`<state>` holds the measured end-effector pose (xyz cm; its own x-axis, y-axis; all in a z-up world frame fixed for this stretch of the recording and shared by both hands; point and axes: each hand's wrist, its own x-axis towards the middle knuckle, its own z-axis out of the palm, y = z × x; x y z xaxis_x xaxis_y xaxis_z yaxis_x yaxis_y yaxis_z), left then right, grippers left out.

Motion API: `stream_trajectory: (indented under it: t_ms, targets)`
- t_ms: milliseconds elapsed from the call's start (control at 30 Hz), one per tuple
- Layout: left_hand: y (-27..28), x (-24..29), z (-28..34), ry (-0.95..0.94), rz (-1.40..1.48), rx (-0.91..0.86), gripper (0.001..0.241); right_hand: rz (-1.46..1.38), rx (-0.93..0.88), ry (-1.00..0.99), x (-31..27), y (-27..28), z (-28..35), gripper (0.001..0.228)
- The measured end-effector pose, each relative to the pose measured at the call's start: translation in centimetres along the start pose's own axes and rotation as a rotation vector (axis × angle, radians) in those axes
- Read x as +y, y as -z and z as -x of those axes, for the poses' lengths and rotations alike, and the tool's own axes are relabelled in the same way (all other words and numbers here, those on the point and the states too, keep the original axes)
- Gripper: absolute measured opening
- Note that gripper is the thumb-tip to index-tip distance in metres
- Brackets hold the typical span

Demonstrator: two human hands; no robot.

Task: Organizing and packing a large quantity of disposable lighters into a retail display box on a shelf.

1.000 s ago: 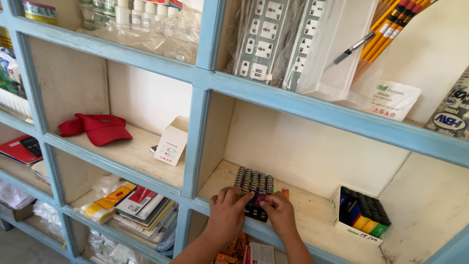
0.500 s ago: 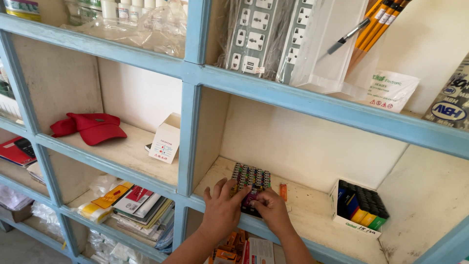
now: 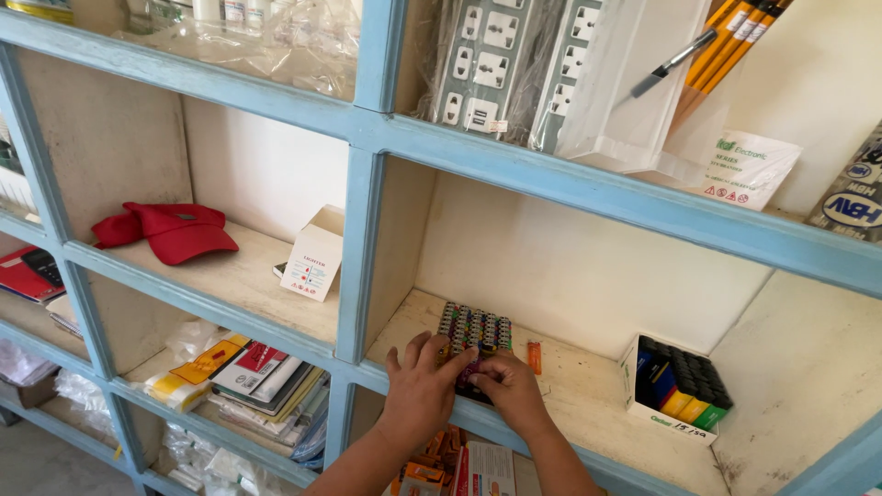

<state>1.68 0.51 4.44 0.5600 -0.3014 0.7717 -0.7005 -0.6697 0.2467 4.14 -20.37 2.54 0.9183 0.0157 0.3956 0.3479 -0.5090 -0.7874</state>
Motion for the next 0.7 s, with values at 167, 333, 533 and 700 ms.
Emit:
stream_trajectory:
  t_ms: [167,333,533,700]
  targets:
    - [0.0,0.0,-0.2,0.015,-0.003,-0.011,0.055,0.062,0.021,-0.004,0.3,0.0,-0.1,0.009]
    - [-0.2,-0.4,-0.5,0.061,-0.001,-0.053,0.055,0.100,0.034,-0.052,0.6,-0.2,-0.2,0.011]
    - [-0.2,-0.4,-0.9,0.098,-0.003,-0.136,0.061,0.142,0.047,0.005,1.3,-0.2,-0.3,0.012]
    - [-0.6,-0.4,-0.8,0.087,-0.015,-0.111,0.056,0.132,0.031,0.021,0.8,-0.1,-0.3,0.012]
